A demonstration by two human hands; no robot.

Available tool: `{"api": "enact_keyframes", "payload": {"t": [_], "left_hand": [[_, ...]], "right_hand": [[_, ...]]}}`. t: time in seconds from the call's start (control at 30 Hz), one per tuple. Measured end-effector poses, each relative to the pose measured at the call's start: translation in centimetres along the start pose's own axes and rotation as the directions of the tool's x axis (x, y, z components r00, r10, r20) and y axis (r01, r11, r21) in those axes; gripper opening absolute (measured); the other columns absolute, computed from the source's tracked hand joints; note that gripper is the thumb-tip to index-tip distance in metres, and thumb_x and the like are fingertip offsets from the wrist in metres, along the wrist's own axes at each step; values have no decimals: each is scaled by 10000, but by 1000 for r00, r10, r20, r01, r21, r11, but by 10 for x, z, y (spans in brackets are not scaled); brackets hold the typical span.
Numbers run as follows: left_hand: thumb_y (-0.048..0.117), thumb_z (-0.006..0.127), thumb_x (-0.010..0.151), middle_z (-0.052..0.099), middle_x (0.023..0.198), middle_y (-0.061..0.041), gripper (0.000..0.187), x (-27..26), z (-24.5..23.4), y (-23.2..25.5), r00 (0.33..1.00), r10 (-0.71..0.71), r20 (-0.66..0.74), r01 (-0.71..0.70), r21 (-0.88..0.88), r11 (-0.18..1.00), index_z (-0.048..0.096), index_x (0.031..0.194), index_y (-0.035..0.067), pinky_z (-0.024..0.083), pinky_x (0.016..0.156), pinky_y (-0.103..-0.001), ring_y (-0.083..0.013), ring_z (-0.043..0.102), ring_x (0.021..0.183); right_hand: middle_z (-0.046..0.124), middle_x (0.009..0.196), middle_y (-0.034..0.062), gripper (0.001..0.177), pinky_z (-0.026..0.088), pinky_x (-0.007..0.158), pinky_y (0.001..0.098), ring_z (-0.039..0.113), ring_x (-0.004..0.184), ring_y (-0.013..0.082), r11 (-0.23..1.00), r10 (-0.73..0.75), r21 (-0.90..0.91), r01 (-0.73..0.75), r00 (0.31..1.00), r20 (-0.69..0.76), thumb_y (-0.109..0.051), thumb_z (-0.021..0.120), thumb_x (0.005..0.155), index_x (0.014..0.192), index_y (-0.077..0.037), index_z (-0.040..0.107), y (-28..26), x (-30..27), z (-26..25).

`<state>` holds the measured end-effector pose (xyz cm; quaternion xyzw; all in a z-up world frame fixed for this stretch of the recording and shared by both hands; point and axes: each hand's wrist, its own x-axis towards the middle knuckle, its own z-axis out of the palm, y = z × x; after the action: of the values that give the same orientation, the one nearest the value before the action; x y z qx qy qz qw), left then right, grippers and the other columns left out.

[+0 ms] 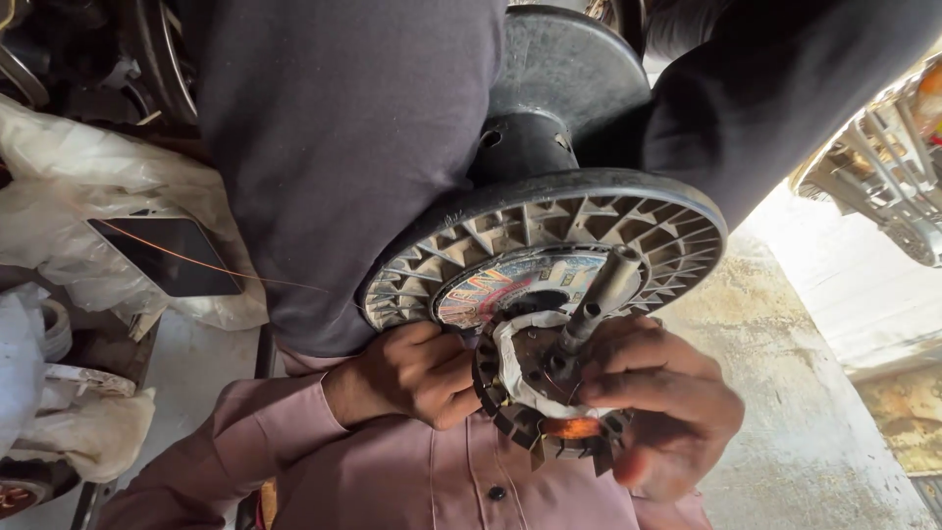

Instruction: The recorder is repairing a fan motor by rewiring or adjusting the internal coils of the stator.

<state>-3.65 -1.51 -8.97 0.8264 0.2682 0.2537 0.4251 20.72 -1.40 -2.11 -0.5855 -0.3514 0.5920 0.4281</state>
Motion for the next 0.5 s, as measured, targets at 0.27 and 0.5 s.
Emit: {"api": "enact_keyframes", "payload": {"t": [0.27,0.5], "left_hand": [[95,656,737,502,697,39,189,8,-4,-4,1000,-9,-24,10,17,1000,499,640,134,277,501,-243,-75,516,581],[105,653,699,472,672,32,112,10,-5,-7,1000,14,-26,-13,34,999,547,662,94,266,500,-249,-66,440,533]], "right_hand": [[676,832,72,556,555,707,435,669,709,205,1000,-18,3,19,990,-140,-575,700,909,725,-50,705,10,-30,-3],[687,977,211,591,549,768,393,686,838,289,955,293,-9,-295,944,152,-498,584,1052,865,48,716,-18,38,-6]]}}
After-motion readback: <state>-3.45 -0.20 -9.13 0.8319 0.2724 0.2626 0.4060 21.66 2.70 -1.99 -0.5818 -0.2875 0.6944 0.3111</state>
